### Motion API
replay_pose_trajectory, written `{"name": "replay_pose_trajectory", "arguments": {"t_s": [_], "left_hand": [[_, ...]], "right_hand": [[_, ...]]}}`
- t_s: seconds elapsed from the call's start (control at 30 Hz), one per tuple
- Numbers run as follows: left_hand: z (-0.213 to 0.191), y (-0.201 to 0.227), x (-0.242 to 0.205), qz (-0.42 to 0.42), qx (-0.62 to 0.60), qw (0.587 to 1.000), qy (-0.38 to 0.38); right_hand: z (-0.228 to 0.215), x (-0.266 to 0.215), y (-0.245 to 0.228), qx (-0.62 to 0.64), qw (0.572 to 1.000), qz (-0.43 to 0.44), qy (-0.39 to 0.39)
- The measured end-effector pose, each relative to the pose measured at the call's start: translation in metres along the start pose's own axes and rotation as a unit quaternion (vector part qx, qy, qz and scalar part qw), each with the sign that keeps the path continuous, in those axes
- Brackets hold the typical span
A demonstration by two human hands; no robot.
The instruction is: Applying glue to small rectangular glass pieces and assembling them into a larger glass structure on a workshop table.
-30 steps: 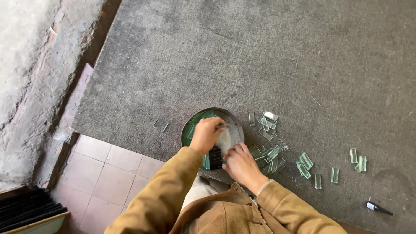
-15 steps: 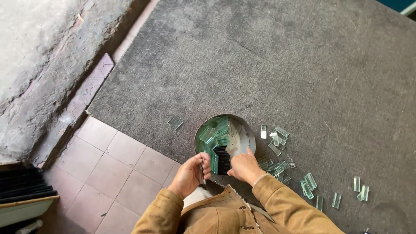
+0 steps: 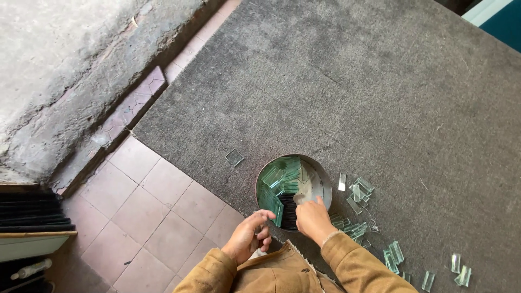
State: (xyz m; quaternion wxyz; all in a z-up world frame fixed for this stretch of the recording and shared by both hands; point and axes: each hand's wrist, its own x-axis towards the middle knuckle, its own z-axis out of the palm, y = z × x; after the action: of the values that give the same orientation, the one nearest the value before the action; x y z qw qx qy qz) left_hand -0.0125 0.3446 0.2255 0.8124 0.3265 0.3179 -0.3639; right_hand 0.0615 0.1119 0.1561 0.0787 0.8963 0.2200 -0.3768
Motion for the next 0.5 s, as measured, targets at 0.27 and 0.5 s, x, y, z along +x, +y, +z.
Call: {"name": "replay_pose_trajectory", "arguments": {"t_s": [0.27,0.5], "left_hand": [[-0.008,-0.016,0.013,0.029,0.002,0.999,0.033],[0.016,-0.016,0.041,-0.004,-0.123,0.992,0.005]], "right_hand": [[-0.074,-0.050,0.005,0.021,0.994,0.091,0.052],[-0.097,-0.094,-0.023,0.191,0.879,-0.007,0.437]]}}
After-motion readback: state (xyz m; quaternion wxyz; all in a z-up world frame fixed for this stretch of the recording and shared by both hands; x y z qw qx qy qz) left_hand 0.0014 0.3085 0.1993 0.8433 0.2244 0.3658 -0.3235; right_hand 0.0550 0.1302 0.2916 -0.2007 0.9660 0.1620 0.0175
